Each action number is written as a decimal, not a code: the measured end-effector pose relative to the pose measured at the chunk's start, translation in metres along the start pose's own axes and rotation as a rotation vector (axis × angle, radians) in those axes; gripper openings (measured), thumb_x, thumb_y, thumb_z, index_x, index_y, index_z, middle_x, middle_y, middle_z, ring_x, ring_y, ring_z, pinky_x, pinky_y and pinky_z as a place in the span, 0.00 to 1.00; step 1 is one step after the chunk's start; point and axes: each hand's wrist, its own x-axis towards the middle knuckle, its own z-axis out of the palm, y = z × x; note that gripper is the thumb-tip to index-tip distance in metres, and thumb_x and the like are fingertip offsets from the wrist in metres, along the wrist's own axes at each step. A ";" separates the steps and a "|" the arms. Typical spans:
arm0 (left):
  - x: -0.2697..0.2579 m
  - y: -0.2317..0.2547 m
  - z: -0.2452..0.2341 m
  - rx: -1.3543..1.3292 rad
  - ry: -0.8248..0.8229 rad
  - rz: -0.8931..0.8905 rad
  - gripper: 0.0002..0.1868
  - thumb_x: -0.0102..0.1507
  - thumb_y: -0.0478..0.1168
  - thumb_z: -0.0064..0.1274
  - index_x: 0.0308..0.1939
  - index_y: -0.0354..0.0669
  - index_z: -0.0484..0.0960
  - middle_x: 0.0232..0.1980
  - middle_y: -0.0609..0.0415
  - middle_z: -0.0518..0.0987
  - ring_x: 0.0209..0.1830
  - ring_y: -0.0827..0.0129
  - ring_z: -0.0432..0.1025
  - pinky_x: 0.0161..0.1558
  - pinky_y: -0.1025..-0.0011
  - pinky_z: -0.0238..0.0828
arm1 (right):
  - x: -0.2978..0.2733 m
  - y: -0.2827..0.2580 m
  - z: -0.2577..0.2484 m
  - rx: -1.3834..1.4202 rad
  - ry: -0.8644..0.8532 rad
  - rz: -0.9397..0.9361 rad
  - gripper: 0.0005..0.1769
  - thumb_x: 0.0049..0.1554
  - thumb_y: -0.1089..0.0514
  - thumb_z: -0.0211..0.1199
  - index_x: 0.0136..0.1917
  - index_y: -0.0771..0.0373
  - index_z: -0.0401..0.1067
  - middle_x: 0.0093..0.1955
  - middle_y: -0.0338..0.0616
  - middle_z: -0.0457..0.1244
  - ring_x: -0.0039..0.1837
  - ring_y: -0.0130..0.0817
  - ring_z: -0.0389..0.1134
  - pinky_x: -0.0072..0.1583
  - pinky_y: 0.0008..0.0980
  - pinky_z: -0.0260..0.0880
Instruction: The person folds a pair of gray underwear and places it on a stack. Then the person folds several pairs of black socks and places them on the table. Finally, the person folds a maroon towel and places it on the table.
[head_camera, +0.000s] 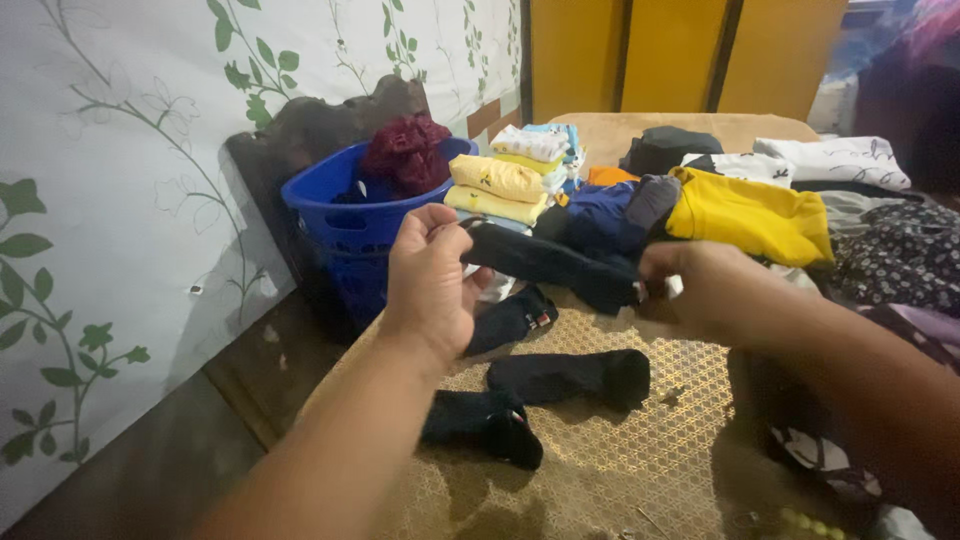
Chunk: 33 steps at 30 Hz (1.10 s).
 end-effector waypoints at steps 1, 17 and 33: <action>0.001 0.002 -0.002 0.028 -0.021 -0.020 0.19 0.56 0.25 0.48 0.46 0.54 0.69 0.43 0.56 0.77 0.39 0.70 0.72 0.35 0.69 0.70 | 0.003 0.003 0.004 0.109 0.023 0.073 0.15 0.50 0.52 0.76 0.48 0.57 0.77 0.40 0.42 0.71 0.44 0.35 0.73 0.50 0.38 0.73; 0.004 0.014 -0.033 0.203 -0.368 -0.136 0.05 0.64 0.28 0.52 0.44 0.36 0.77 0.43 0.50 0.79 0.41 0.68 0.77 0.46 0.70 0.81 | 0.002 -0.013 0.023 1.198 0.133 0.425 0.13 0.59 0.47 0.62 0.46 0.58 0.71 0.44 0.41 0.65 0.46 0.33 0.65 0.48 0.33 0.71; 0.011 -0.003 -0.056 0.173 -0.012 -0.193 0.11 0.61 0.30 0.49 0.45 0.47 0.72 0.43 0.55 0.77 0.41 0.67 0.75 0.39 0.63 0.76 | 0.018 -0.036 0.055 0.959 0.649 0.087 0.10 0.68 0.52 0.55 0.50 0.60 0.67 0.39 0.35 0.61 0.39 0.21 0.58 0.41 0.25 0.62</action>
